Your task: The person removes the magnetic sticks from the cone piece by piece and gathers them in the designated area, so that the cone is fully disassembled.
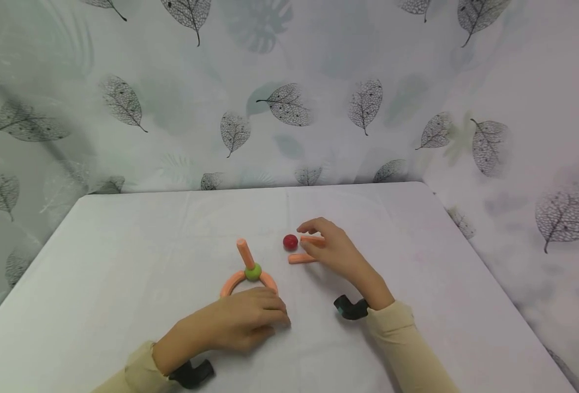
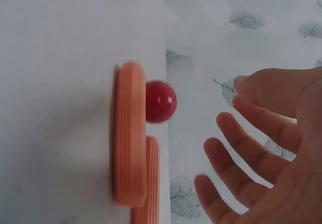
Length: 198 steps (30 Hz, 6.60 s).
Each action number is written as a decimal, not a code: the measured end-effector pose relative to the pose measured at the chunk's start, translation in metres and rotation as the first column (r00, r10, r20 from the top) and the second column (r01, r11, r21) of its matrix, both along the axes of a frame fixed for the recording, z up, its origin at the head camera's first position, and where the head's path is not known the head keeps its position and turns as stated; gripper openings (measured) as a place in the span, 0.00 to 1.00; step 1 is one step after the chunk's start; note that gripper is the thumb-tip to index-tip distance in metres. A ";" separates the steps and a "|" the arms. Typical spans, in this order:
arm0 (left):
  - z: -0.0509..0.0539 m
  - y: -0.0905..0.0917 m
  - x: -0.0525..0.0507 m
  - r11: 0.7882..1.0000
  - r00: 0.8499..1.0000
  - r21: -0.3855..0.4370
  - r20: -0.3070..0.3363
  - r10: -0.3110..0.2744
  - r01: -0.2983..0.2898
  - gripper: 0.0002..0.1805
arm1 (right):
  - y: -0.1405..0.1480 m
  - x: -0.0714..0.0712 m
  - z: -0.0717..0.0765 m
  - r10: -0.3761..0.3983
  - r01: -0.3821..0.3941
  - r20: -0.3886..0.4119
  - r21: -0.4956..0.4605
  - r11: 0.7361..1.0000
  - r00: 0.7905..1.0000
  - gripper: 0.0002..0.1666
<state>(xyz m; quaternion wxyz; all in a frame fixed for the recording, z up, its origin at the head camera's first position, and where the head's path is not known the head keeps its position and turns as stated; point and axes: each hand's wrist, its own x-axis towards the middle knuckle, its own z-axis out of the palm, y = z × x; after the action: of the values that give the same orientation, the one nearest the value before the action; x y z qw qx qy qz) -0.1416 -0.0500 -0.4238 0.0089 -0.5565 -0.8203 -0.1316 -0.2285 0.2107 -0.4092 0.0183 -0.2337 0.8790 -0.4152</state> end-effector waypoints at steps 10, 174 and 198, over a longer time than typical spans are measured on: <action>0.031 -0.025 -0.004 0.991 0.934 0.061 0.345 0.090 -0.119 0.14 | -0.018 0.009 0.002 0.143 -0.144 -0.018 -0.087 0.986 0.990 0.16; -0.011 -0.055 -0.048 0.713 0.626 0.052 0.527 0.575 -0.699 0.13 | -0.006 0.007 0.013 -0.115 0.096 -0.348 -0.070 0.993 0.930 0.20; -0.013 -0.058 -0.050 0.716 0.602 0.029 0.565 0.564 -0.697 0.11 | 0.037 -0.014 -0.016 -0.459 0.462 -0.065 0.060 0.885 0.886 0.21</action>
<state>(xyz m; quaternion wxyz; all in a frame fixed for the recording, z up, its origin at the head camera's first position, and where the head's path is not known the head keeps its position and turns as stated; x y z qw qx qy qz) -0.1916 -0.1085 -0.4368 -0.0969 -0.1651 -0.9111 -0.3651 -0.2426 0.2475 -0.4251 -0.0934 -0.0275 0.9243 -0.3690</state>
